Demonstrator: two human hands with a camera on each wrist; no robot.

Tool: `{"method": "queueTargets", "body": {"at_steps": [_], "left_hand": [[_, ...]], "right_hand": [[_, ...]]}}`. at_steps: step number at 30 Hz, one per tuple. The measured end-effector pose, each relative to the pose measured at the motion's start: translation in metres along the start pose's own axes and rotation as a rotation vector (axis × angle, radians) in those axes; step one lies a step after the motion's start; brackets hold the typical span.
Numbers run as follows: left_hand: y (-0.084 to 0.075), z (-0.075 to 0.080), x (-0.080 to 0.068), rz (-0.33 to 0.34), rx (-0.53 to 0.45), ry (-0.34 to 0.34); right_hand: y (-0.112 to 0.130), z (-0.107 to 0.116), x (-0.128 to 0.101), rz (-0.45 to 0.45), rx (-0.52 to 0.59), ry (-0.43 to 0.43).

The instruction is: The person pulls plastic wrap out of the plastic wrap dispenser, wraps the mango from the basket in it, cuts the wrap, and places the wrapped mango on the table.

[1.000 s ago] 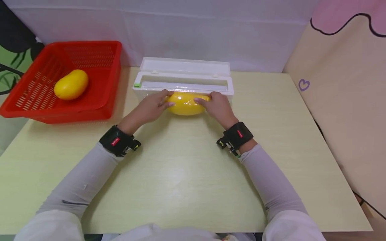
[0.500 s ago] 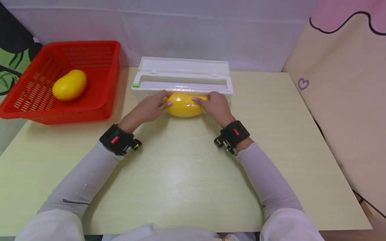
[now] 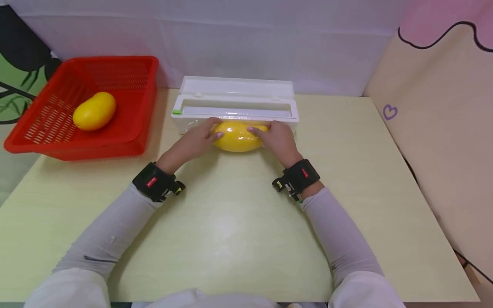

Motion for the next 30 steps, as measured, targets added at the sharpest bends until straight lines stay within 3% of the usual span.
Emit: {"method": "queueTargets", "body": {"at_steps": [9, 15, 24, 30], "left_hand": [[-0.009, 0.002, -0.008, 0.004, -0.023, -0.006], [-0.014, 0.005, -0.009, -0.001, 0.004, -0.023], [-0.005, 0.013, -0.009, 0.029, -0.082, -0.094], [-0.002, 0.015, -0.007, 0.004, -0.051, -0.122]], "right_hand": [[-0.001, 0.001, -0.004, -0.027, 0.041, 0.053], [-0.001, 0.006, -0.005, 0.004, 0.032, 0.032], [0.001, 0.01, -0.006, 0.065, 0.123, -0.011], [0.005, 0.011, -0.008, 0.096, 0.115, -0.025]]}}
Point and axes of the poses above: each hand's wrist, its own x-axis towards the middle knuckle, its own z-axis out of the back of the hand, y = z × x, the point moved 9 cm from there along x, towards the middle knuckle
